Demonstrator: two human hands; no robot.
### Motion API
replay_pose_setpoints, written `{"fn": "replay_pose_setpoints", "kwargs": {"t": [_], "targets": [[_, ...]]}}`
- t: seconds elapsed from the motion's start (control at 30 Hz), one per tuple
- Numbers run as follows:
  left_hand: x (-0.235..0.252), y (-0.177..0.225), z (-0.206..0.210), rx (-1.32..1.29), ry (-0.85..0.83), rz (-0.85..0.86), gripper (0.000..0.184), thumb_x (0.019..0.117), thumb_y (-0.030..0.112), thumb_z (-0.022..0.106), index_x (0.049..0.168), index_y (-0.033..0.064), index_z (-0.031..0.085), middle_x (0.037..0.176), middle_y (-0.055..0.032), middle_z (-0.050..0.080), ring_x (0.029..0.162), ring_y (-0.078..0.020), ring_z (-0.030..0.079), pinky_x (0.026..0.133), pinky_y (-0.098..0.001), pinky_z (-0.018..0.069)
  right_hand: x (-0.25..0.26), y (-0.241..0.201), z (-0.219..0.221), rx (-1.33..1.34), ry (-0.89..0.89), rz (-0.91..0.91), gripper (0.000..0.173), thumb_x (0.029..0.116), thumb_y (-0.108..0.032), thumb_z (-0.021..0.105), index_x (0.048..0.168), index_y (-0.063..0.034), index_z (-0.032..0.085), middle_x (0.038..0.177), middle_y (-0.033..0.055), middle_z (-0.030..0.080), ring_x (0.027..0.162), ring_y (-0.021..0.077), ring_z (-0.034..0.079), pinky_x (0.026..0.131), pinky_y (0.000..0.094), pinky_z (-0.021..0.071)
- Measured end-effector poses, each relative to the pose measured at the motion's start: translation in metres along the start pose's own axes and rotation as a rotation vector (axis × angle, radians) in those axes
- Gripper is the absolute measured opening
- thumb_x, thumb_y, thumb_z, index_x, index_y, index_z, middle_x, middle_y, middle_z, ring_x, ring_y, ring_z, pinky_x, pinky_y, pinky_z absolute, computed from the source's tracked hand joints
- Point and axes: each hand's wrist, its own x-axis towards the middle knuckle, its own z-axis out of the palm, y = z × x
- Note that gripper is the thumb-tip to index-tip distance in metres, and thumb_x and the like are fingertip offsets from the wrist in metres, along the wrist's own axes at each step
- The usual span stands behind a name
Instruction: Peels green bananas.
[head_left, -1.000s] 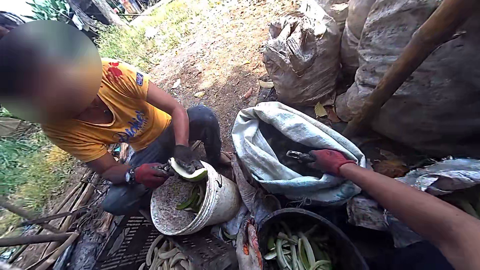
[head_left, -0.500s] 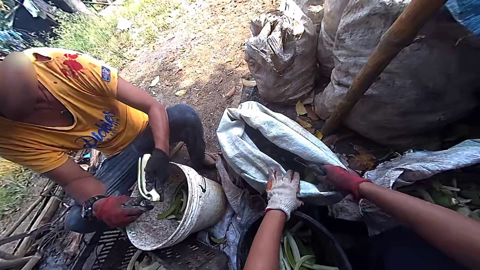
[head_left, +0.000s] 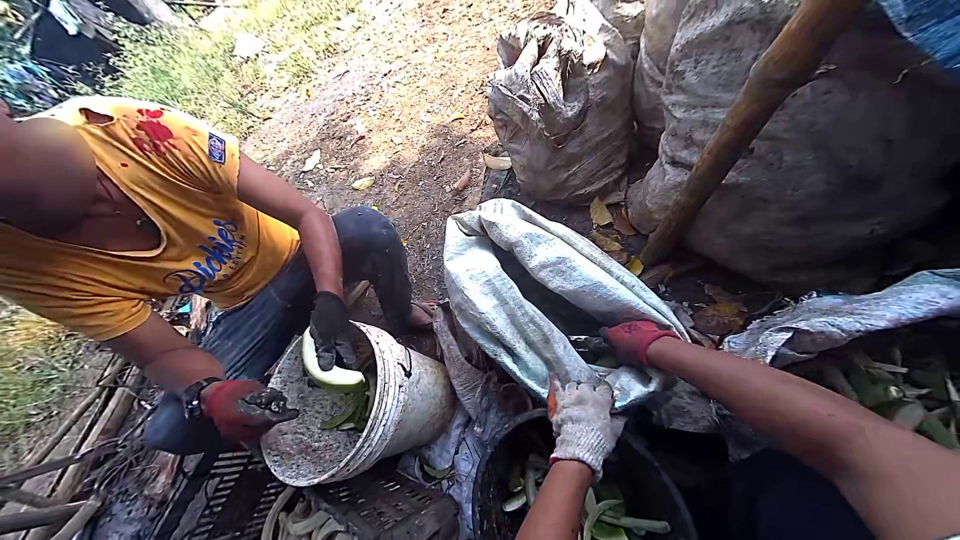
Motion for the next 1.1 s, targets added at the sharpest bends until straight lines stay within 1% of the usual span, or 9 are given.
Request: {"fn": "replay_pose_setpoints", "kwargs": {"t": [0.23,0.43,0.5,0.67,0.77,0.87,0.9,1.0,1.1], "targets": [[-0.015,-0.013,0.002,-0.115,0.066,0.031,0.071,0.0940,0.054,0.063,0.155,0.0219,0.045,0.150,-0.0055,0.054,0.145,-0.0242,0.043,0.125,-0.0593,0.0103,-0.007,-0.008,-0.005,-0.194,-0.083,-0.037,0.042,0.0969,-0.029,0.069,0.123,0.0038,0.066,0.127,0.0307,0.065,0.124,0.0485,0.060,0.098,0.0702,0.0449],[-0.032,-0.011,-0.001,-0.337,0.168,0.042,0.089,0.0921,0.056,0.066,0.162,0.0151,0.030,0.163,-0.0076,0.037,0.152,-0.0245,0.030,0.125,-0.0599,0.0088,-0.020,-0.006,0.008,-0.110,-0.043,-0.025,0.038,0.0997,-0.025,0.065,0.122,0.0056,0.066,0.131,0.0304,0.063,0.127,0.0480,0.058,0.102,0.0699,0.0433],[-0.036,-0.012,0.002,-0.399,0.215,0.074,0.085,0.0937,0.057,0.064,0.161,0.0156,0.032,0.163,-0.0069,0.037,0.153,-0.0247,0.030,0.124,-0.0611,0.0100,-0.026,-0.003,0.002,-0.035,0.025,-0.021,0.039,0.0968,-0.027,0.068,0.122,0.0022,0.067,0.129,0.0288,0.065,0.125,0.0473,0.060,0.099,0.0705,0.0449],[-0.040,-0.008,0.011,-0.250,0.122,0.189,0.054,0.1032,0.054,0.047,0.146,0.0233,0.058,0.154,0.0044,0.051,0.152,-0.0202,0.031,0.122,-0.0647,0.0027,-0.054,-0.006,-0.040,0.195,0.205,0.049,0.043,0.0968,-0.027,0.069,0.123,0.0063,0.065,0.131,0.0302,0.063,0.128,0.0471,0.058,0.102,0.0676,0.0455],[-0.041,-0.001,0.010,-0.185,0.078,0.185,0.053,0.1030,0.054,0.047,0.145,0.0237,0.059,0.153,0.0046,0.052,0.152,-0.0222,0.031,0.121,-0.0675,0.0029,-0.076,-0.013,-0.060,0.233,0.267,0.061,0.047,0.0951,-0.028,0.071,0.126,0.0066,0.062,0.133,0.0309,0.061,0.129,0.0472,0.057,0.103,0.0668,0.0446],[-0.046,-0.008,0.004,-0.453,0.092,0.184,0.056,0.1023,0.049,0.054,0.149,0.0174,0.054,0.156,-0.0023,0.049,0.152,-0.0226,0.031,0.122,-0.0649,0.0035,-0.100,-0.020,-0.070,0.275,0.398,0.061,0.045,0.0936,-0.026,0.073,0.126,0.0036,0.063,0.129,0.0290,0.064,0.125,0.0466,0.060,0.100,0.0666,0.0457],[-0.048,-0.013,0.003,-0.620,0.113,0.180,0.058,0.1018,0.046,0.056,0.150,0.0151,0.052,0.156,-0.0045,0.048,0.150,-0.0209,0.034,0.125,-0.0607,0.0070,-0.110,-0.021,-0.071,0.291,0.464,0.056,0.042,0.0932,-0.026,0.073,0.123,0.0022,0.065,0.124,0.0281,0.066,0.122,0.0465,0.061,0.098,0.0663,0.0468],[-0.054,-0.021,-0.002,-1.102,0.207,0.097,0.062,0.0989,0.037,0.065,0.151,0.0078,0.046,0.148,-0.0140,0.054,0.136,-0.0220,0.052,0.116,-0.0455,0.0406,-0.139,-0.023,-0.071,0.398,0.661,0.040,0.037,0.0921,-0.027,0.076,0.118,-0.0021,0.067,0.113,0.0253,0.070,0.112,0.0455,0.065,0.092,0.0658,0.0486],[-0.057,-0.016,-0.009,-1.234,0.301,0.008,0.073,0.0996,0.041,0.063,0.156,0.0053,0.034,0.151,-0.0178,0.049,0.138,-0.0246,0.049,0.114,-0.0445,0.0417,-0.169,-0.025,-0.066,0.542,0.885,0.038,0.043,0.0900,-0.029,0.080,0.118,-0.0001,0.066,0.106,0.0268,0.070,0.102,0.0472,0.067,0.086,0.0680,0.0493]]}}
